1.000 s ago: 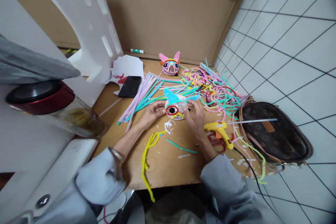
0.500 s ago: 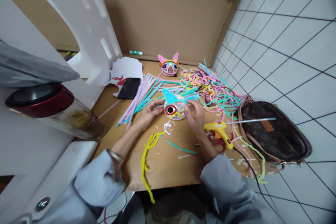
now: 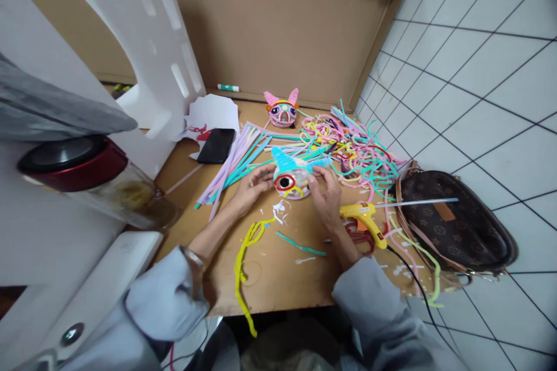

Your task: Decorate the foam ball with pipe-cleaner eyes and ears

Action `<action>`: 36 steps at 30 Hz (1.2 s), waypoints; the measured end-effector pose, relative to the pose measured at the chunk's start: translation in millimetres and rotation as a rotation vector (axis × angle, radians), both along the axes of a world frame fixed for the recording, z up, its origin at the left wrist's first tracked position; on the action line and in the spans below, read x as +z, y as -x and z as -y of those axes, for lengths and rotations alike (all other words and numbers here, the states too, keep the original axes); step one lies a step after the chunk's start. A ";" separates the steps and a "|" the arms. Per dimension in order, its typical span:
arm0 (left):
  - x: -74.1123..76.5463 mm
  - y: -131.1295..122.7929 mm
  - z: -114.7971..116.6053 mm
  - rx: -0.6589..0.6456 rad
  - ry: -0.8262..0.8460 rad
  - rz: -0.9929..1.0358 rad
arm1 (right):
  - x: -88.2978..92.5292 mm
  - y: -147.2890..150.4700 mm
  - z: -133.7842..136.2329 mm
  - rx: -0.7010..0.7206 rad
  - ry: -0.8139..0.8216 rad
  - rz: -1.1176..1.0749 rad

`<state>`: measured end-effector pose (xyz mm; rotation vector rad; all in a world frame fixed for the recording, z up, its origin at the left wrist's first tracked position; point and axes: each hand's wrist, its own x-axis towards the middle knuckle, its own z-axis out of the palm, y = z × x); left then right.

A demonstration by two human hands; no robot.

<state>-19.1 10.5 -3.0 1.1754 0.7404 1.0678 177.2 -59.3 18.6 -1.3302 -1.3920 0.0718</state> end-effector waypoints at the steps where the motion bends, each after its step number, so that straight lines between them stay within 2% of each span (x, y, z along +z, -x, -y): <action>1: -0.5 0.3 -0.9 0.003 -0.002 0.006 | 0.4 -0.1 0.4 -0.008 -0.004 -0.002; 4: -2.0 2.3 -5.1 0.081 -0.005 0.017 | 2.4 -1.0 1.6 -0.047 -0.016 -0.007; 7: -1.2 6.5 -9.2 0.248 -0.040 -0.032 | 5.5 -1.5 3.4 -0.098 -0.088 0.014; 10: 3.5 12.3 -9.1 0.426 -0.173 -0.153 | 7.6 -0.2 7.5 -0.146 -0.186 0.097; 13: 10.1 16.8 -4.2 0.528 -0.304 -0.319 | 5.5 1.3 13.6 -0.143 -0.180 0.209; 17: 15.3 19.0 2.1 0.566 -0.457 -0.518 | -1.7 0.5 19.4 -0.129 -0.136 0.282; 20: 14.6 20.1 2.3 0.578 -0.568 -0.582 | -4.9 -1.4 20.5 -0.144 -0.115 0.281; 23: 13.1 21.5 0.1 0.607 -0.610 -0.611 | -4.6 -2.2 21.2 -0.159 -0.121 0.280; 27: 14.5 23.2 -2.0 0.665 -0.625 -0.630 | -0.9 3.3 28.3 -0.097 -0.064 0.315; 31: 14.9 27.0 -4.8 0.647 -0.666 -0.596 | -3.5 18.9 49.2 -0.005 -0.033 0.389; 34: 12.7 31.3 -8.6 0.689 -0.654 -0.557 | -13.7 32.3 75.0 0.073 -0.042 0.450; 36: 11.9 34.2 -10.9 0.712 -0.617 -0.524 | -22.2 39.4 94.6 0.061 -0.013 0.518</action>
